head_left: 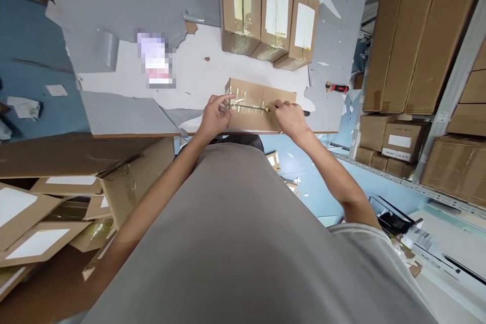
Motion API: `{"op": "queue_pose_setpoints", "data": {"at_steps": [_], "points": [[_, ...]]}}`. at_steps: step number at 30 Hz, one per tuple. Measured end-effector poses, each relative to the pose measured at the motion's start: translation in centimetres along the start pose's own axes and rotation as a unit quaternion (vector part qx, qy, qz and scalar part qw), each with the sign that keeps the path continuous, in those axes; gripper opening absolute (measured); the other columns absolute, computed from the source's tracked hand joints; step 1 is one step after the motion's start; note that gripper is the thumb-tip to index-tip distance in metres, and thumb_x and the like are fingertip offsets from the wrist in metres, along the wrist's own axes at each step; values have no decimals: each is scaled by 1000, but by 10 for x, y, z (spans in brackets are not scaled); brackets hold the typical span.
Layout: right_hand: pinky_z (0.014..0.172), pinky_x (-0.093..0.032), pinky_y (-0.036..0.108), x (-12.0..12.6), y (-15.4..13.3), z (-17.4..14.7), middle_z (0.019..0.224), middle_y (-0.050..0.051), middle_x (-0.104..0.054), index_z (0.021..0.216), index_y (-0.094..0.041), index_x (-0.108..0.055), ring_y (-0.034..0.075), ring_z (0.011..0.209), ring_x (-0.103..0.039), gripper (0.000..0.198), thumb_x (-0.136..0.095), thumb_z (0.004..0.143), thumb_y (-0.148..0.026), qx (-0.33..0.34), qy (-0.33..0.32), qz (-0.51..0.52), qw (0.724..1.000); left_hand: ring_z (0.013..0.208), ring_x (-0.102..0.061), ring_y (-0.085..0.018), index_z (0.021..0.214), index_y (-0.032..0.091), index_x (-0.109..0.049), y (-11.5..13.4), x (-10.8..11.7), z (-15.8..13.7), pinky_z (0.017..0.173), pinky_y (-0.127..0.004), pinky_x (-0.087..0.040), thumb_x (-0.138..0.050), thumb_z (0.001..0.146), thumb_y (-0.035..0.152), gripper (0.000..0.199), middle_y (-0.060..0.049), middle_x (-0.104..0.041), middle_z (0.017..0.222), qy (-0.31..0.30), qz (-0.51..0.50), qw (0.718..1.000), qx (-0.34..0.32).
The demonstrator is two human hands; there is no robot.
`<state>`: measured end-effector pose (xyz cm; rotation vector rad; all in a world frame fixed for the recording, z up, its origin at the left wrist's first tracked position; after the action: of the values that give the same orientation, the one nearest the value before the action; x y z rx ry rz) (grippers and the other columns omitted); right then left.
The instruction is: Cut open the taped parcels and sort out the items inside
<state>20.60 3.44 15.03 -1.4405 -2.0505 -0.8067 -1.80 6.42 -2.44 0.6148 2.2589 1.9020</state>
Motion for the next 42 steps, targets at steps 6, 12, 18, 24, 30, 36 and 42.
{"op": "queue_pose_setpoints", "data": {"at_steps": [6, 12, 18, 24, 30, 36, 42], "points": [[84, -47, 37, -49, 79, -42, 139, 22, -77, 154, -18, -70, 31, 120, -74, 52, -40, 113, -3, -104, -43, -17, 994, 76, -58, -14, 143, 25, -79, 4, 1, -1, 79, -30, -61, -79, 96, 41, 50, -8, -66, 121, 1, 0, 1000, 18], [90, -53, 37, -74, 106, -49, 138, 17, -80, 151, -23, -75, 30, 120, -77, 44, -45, 119, -17, -87, 33, 111, 989, 77, -59, -15, 141, 25, -82, 7, 11, -2, 79, -31, -60, -79, 92, 36, 50, -8, -67, 120, 14, 5, 999, 37], [94, -67, 40, -140, 126, -46, 118, 12, -85, 134, -19, -80, 26, 98, -81, 68, -60, 109, -79, -101, 263, 559, 780, 83, -63, -17, 139, 24, -81, -11, 67, -13, 80, -30, -59, -79, 90, 41, 52, -8, -71, 122, 77, 47, 994, 59], [76, -68, 33, -177, 34, 11, 127, 18, -85, 137, -22, -66, 25, 98, -83, 79, -58, 96, -89, -199, 269, 714, 616, 98, -69, -21, 139, 25, -79, -42, 116, -19, 83, -32, -60, -75, 86, 43, 57, -11, -78, 144, 121, 65, 985, 107], [115, -62, 38, -129, -20, 8, 145, 21, -81, 146, -13, -67, 25, 130, -78, 59, -47, 111, -56, -215, 319, 669, 635, 121, -73, -31, 131, 25, -76, -57, 125, -12, 90, -39, -62, -74, 80, 42, 54, -13, -82, 133, 102, 78, 984, 127], [121, -58, 42, -72, 11, -45, 157, 19, -76, 159, -18, -69, 29, 146, -72, 59, -36, 119, -46, -274, 354, 518, 729, 134, -73, -30, 133, 24, -66, -49, 52, 10, 113, -49, -60, -76, 82, 35, 53, -15, -80, 142, -13, 70, 990, 125], [111, -61, 42, -59, 10, -38, 155, 20, -77, 172, -22, -60, 32, 135, -78, 60, -30, 122, -35, -323, 258, 382, 826, 141, -72, -39, 127, 17, -74, -41, 3, 26, 128, -56, -53, -82, 81, 32, 49, -22, -80, 144, -118, 91, 977, 154]]}}
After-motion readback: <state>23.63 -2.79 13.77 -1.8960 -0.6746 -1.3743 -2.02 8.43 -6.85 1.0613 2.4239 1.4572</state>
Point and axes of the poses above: each hand's wrist, its own z-axis towards the middle knuckle, its own x-axis out of the back of the hand, y = z × x, the point moved 5 cm from there along z, towards the middle knuckle
